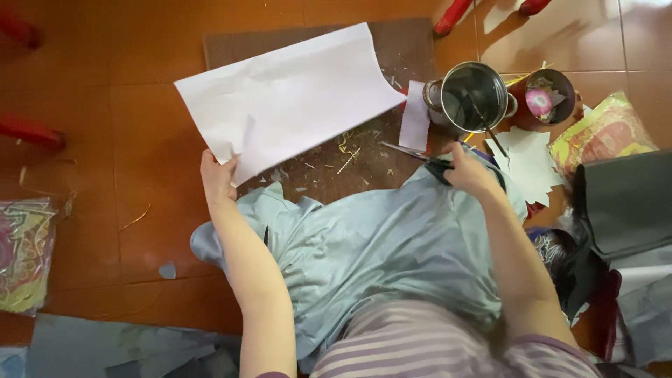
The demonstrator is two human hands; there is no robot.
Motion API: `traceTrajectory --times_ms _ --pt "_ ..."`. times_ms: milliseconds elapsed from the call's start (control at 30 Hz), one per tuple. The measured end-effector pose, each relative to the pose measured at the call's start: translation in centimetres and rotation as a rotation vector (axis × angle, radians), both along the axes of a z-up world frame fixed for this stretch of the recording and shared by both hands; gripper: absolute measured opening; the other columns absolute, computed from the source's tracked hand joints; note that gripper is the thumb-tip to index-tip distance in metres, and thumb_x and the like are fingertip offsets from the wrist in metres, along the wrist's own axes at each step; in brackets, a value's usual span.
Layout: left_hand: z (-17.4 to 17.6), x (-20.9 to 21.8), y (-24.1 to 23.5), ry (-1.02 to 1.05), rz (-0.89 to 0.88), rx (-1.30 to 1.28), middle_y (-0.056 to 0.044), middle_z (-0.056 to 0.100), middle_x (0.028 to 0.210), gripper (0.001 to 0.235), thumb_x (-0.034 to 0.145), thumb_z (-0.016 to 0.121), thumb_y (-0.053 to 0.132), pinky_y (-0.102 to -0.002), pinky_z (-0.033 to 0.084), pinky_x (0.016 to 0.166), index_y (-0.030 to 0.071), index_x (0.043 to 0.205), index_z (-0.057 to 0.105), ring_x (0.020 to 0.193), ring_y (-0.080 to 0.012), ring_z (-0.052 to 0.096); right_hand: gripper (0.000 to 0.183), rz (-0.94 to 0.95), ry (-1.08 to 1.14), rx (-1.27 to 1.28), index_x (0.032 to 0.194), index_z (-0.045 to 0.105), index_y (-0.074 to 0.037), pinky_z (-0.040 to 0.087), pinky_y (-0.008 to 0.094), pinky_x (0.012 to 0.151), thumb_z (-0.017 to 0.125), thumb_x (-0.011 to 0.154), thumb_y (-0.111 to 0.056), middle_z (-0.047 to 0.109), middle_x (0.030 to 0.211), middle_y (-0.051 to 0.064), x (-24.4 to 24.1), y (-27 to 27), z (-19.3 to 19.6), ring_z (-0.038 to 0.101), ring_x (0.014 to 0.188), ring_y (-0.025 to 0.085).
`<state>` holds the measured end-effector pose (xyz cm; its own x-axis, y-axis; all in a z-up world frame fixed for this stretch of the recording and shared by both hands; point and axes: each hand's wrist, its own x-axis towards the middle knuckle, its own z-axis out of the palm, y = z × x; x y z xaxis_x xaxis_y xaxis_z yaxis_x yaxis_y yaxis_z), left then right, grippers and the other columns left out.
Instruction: Crafting a traditional paper horse by cutting strips of paper and applying them to a bamboo frame.
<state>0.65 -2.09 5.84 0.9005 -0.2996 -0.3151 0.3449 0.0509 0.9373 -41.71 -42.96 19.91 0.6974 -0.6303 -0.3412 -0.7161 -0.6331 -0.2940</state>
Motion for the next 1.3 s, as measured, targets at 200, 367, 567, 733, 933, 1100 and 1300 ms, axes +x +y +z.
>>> traceTrajectory --times_ms 200,367,567,733,933,1100,1300 --pt "-0.2 -0.7 -2.4 0.102 -0.042 -0.006 -0.01 0.071 0.111 0.046 0.075 0.066 -0.016 -0.037 0.059 0.086 0.001 0.117 0.057 0.098 -0.0229 0.071 0.057 -0.187 -0.031 0.357 0.141 0.049 -0.018 0.053 0.041 0.083 0.063 0.086 -0.011 0.074 0.104 0.016 0.4 3.2 2.1 0.07 0.094 0.03" --pt "-0.4 -2.1 -4.5 0.028 -0.174 0.135 -0.013 0.07 0.109 0.04 0.079 0.071 -0.011 -0.035 0.056 0.083 -0.001 0.115 0.057 0.096 -0.021 0.068 0.066 0.052 -0.046 0.434 0.144 0.05 -0.019 0.054 0.035 0.076 0.066 0.082 -0.005 0.074 0.101 0.011 0.2 4.6 2.4 0.07 0.09 0.021" --pt "-3.3 -2.0 -4.1 -0.286 -0.162 0.263 -0.016 0.07 0.114 0.049 0.076 0.061 -0.008 -0.034 0.052 0.096 -0.002 0.124 0.06 0.107 -0.0239 0.067 0.063 0.021 -0.166 1.098 0.151 0.051 -0.012 0.052 0.03 0.06 0.072 0.095 -0.033 0.06 0.083 0.003 3.0 14.3 -1.3 0.059 0.073 0.014" --pt "-2.1 -2.1 -4.2 -0.075 -0.113 0.232 -0.014 0.068 0.121 0.065 0.072 0.063 -0.007 -0.034 0.053 0.096 0.001 0.137 0.054 0.111 -0.0239 0.066 0.074 -0.213 -0.03 1.562 0.147 0.044 -0.021 0.061 0.033 0.069 0.068 0.086 -0.055 0.069 0.087 0.004 7.8 19.7 -0.8 0.073 0.083 0.019" --pt "-1.5 -2.5 -4.0 0.022 -0.11 0.073 -0.013 0.066 0.129 0.078 0.072 0.062 -0.009 -0.034 0.053 0.1 0.003 0.148 0.045 0.118 -0.0244 0.065 0.064 -0.094 0.007 1.611 0.12 0.055 -0.009 0.063 0.04 0.069 0.065 0.089 -0.064 0.072 0.088 0.011 14.6 21.8 -1.5 0.075 0.083 0.026" --pt "-1.2 -2.6 -3.8 0.003 -0.121 0.131 -0.013 0.062 0.136 0.081 0.075 0.062 -0.007 -0.033 0.049 0.104 0.005 0.152 0.039 0.124 -0.0237 0.061 0.065 -0.181 0.035 1.619 0.115 0.053 -0.012 0.065 0.044 0.066 0.064 0.083 -0.067 0.069 0.082 0.01 17.9 22.6 -2.8 0.077 0.083 0.03" --pt "-0.8 -2.9 -3.9 0.004 -0.164 0.169 -0.016 0.06 0.142 0.083 0.077 0.062 -0.004 -0.033 0.046 0.109 0.003 0.155 0.035 0.13 -0.0231 0.058 0.065 -0.239 0.017 1.52 0.124 0.055 -0.017 0.061 0.04 0.059 0.065 0.082 -0.066 0.065 0.082 0.003 18.6 23.8 -3.1 0.072 0.073 0.022"
